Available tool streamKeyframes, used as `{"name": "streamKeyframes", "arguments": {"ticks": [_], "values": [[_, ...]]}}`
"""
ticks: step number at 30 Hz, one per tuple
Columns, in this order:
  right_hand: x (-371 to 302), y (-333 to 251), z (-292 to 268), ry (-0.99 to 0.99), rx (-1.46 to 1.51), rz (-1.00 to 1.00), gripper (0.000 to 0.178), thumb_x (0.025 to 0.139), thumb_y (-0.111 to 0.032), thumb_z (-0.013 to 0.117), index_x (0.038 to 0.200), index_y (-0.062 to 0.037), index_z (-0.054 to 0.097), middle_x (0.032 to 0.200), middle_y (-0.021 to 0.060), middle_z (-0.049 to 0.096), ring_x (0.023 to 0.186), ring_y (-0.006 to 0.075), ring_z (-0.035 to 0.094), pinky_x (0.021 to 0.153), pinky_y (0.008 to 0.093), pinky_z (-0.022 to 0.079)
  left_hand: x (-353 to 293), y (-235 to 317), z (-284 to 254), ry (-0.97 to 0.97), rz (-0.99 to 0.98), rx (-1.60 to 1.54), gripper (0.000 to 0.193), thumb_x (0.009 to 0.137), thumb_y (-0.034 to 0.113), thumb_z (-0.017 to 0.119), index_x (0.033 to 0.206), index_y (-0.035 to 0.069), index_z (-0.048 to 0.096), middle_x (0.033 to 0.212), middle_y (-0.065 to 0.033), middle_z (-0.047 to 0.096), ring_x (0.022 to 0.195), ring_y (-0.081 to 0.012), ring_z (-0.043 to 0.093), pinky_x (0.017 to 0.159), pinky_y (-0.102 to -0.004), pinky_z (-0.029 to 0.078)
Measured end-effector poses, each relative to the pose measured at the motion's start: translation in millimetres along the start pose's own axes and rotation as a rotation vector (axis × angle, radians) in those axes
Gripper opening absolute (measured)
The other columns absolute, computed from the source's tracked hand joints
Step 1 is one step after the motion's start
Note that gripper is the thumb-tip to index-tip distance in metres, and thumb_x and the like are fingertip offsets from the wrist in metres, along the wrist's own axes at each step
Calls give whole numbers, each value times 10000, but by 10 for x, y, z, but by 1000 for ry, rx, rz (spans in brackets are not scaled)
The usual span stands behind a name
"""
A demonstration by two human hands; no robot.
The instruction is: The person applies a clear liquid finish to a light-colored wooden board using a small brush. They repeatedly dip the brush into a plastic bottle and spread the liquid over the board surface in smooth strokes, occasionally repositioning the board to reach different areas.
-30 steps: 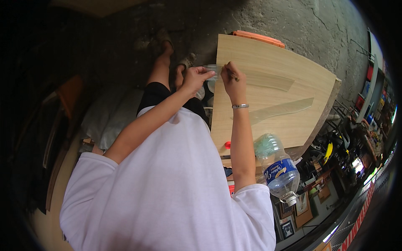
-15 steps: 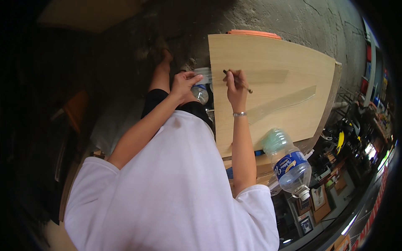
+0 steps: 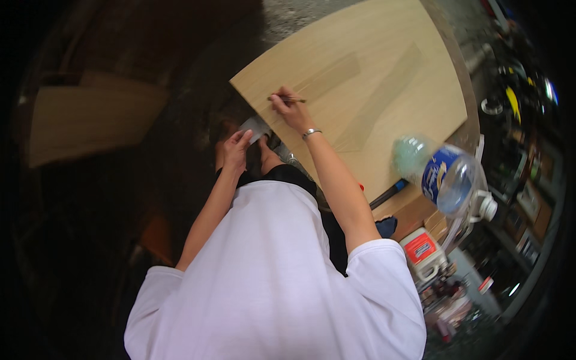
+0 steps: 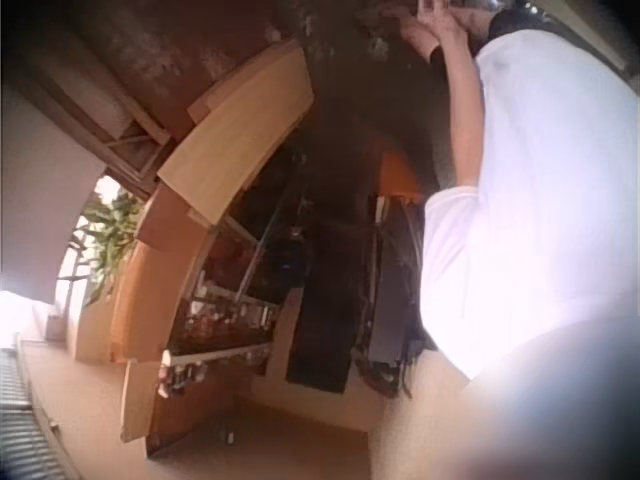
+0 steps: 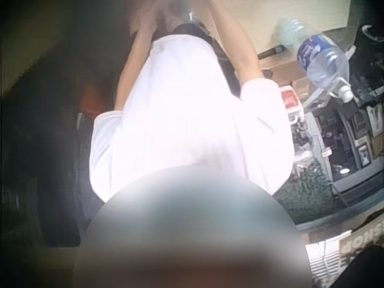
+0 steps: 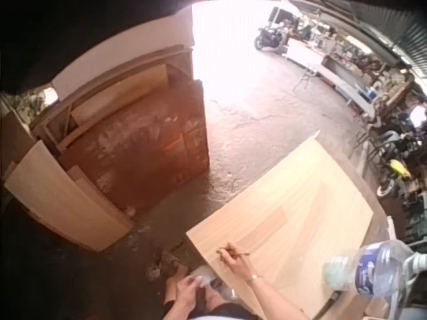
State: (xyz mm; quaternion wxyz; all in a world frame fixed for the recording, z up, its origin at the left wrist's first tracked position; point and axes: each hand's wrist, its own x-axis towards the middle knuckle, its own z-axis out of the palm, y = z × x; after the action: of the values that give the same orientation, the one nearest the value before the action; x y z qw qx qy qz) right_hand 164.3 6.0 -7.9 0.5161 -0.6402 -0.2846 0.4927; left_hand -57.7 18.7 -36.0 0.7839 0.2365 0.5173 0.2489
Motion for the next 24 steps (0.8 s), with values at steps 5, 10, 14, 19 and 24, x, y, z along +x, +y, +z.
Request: {"name": "streamKeyframes", "arguments": {"ticks": [5, 10, 14, 19, 24], "values": [[-16, -40, 11, 24, -35, -82, 210, 959, -220, 610, 912, -21, 564, 738, 61, 628, 679, 117, 605, 622, 275, 490, 63, -56, -200, -47, -66, -41, 246, 899, 141, 725, 1082, -5, 648, 962, -26, 664, 825, -97, 597, 731, -243, 475], [-288, -204, -70, 200, 90, -85, 218, 959, -235, 609, 908, -30, 559, 727, 56, 631, 669, 105, 610, 615, 276, 502, -217, 466, -252, -19, 5, 221, 255, 920, 129, 693, 1106, -32, 628, 1050, -78, 672, 979, -181, 645, 895, -345, 528], [-929, -230, -209, 514, 200, -123, 193, 979, -225, 594, 950, -37, 562, 794, 42, 639, 659, 81, 597, 573, 242, 486, -521, 1204, 581, -211, 61, 269, 197, 907, 105, 704, 1045, -26, 651, 993, -64, 681, 910, -142, 654, 807, -270, 535], [-1860, -178, -301, 764, 310, -114, 171, 976, -201, 599, 916, -47, 553, 702, 22, 629, 613, 64, 595, 537, 224, 486, -1189, 1233, 2353, -619, -21, 392, 239, 912, 128, 693, 1074, -44, 658, 1012, -72, 677, 953, -148, 633, 859, -296, 498], [-2499, -189, -324, 976, 276, -97, 186, 989, -202, 578, 929, -32, 533, 714, 31, 628, 592, 57, 573, 529, 216, 477, -2012, 777, 3654, -857, -145, 536, 316, 864, 246, 748, 1061, 7, 679, 1018, -46, 678, 921, -124, 621, 766, -289, 455]]}}
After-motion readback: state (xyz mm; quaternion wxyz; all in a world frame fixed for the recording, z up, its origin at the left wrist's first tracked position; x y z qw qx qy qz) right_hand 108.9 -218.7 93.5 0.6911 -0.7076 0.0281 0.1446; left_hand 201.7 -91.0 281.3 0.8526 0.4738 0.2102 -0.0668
